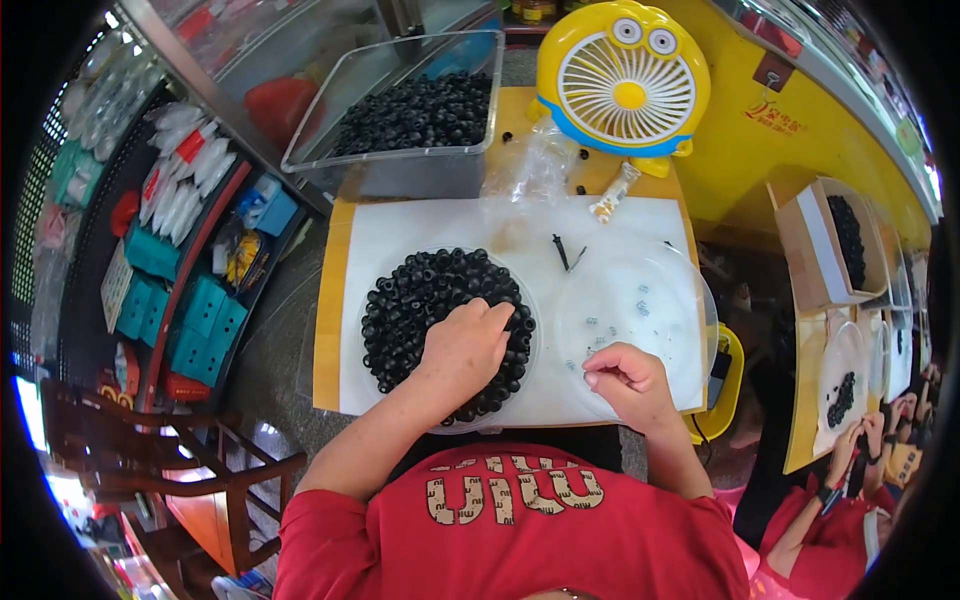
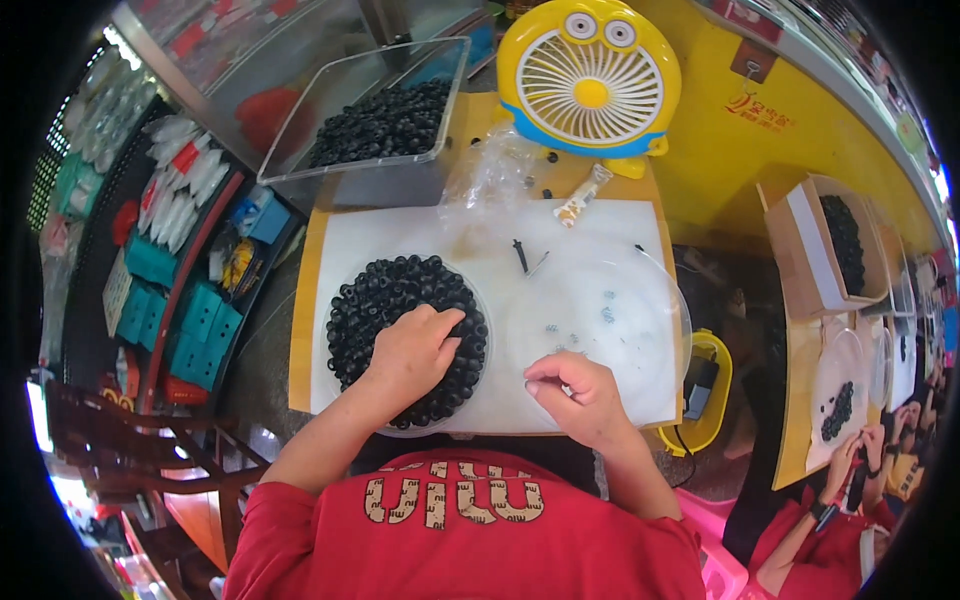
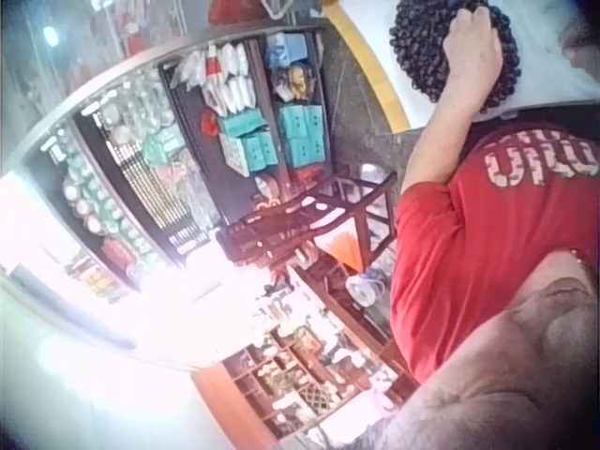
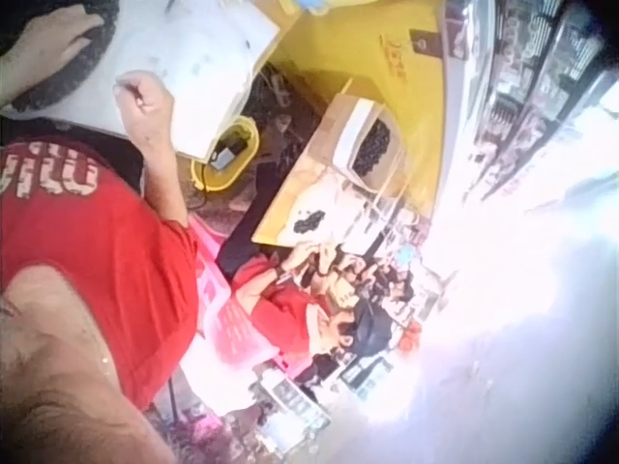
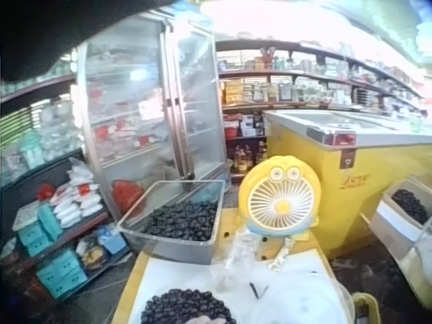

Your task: The person assembles small components by picking up black plastic pieces and inserting metal fasteners into them by hand.

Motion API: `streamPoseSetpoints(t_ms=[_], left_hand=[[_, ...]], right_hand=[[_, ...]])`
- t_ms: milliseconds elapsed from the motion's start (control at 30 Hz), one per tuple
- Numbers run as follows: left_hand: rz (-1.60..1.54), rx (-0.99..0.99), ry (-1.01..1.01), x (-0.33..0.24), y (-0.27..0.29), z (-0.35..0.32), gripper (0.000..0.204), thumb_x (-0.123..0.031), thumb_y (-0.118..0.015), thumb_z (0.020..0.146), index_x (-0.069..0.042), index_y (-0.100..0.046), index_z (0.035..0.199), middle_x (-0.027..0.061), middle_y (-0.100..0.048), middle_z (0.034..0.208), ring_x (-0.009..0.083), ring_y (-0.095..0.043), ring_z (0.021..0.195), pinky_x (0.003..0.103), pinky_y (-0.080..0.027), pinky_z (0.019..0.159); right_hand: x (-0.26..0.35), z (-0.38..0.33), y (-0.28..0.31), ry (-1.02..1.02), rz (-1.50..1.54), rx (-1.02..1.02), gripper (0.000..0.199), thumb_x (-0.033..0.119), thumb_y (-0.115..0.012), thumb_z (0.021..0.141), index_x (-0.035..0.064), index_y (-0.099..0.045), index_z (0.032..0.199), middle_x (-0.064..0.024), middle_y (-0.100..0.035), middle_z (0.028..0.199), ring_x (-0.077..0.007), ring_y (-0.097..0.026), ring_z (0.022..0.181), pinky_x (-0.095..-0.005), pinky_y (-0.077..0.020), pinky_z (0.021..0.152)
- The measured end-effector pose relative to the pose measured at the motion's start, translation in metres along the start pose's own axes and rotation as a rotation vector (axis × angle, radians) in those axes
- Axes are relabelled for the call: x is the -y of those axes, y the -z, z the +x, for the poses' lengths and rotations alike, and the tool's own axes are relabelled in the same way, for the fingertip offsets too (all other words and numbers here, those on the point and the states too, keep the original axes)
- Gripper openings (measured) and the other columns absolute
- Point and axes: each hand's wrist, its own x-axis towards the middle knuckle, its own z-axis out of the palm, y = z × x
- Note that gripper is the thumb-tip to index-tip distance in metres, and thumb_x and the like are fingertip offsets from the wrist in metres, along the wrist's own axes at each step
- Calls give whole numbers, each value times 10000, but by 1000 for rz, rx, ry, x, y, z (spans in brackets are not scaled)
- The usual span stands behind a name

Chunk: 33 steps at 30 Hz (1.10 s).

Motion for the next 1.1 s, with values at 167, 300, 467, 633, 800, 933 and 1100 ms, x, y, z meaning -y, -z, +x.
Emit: streamPoseSetpoints(t_ms=[167,300,467,633,800,933,1100], left_hand=[[-14,-3,-109,11,-2,5,218,-113,-592,740,-55,-533,942,79,-554,840,223,-564,773,321,-466,620],[-992,265,369,9,11,-3,170,-7,-603,746,1,-550,908,65,-585,878,107,-586,728,235,-500,609],[-1524,452,573,16,16,-16,284,15,-552,783,24,-526,1065,81,-588,935,142,-593,765,243,-502,707],[-1708,401,622,22,13,-30,228,15,-536,798,30,-537,1025,104,-591,917,145,-593,748,237,-503,688],[-1715,338,594,21,15,-41,196,7,-544,796,23,-544,991,95,-593,890,138,-586,741,239,-502,673],[-1722,360,582,19,13,-47,178,7,-552,790,11,-548,968,84,-591,877,132,-579,749,240,-498,679],[-1723,444,636,13,13,-59,188,3,-540,798,0,-549,985,72,-570,891,131,-579,742,240,-498,679]], right_hand=[[6,-5,-5,-138,53,50,82,21,-558,768,-1,-589,841,-34,-587,765,-80,-542,689,-208,-433,625],[17,7,-21,-159,133,71,107,26,-528,793,-11,-572,883,-39,-590,778,-80,-547,701,-207,-441,636],[20,27,-42,-188,413,189,109,-8,-510,800,-10,-559,897,-56,-579,797,-111,-558,709,-232,-459,656],[17,36,-57,-223,452,256,108,-10,-513,796,-5,-561,893,-49,-574,797,-96,-543,703,-226,-456,645],[16,37,-63,-240,356,295,95,-10,-519,791,2,-557,878,-32,-562,790,-75,-529,705,-208,-448,639],[12,33,-69,-235,378,286,98,12,-542,780,19,-518,875,2,-538,753,-49,-502,688,-191,-420,609],[2,26,-69,-255,260,281,145,47,-579,765,25,-491,878,16,-537,720,-38,-491,668,-188,-402,584]])
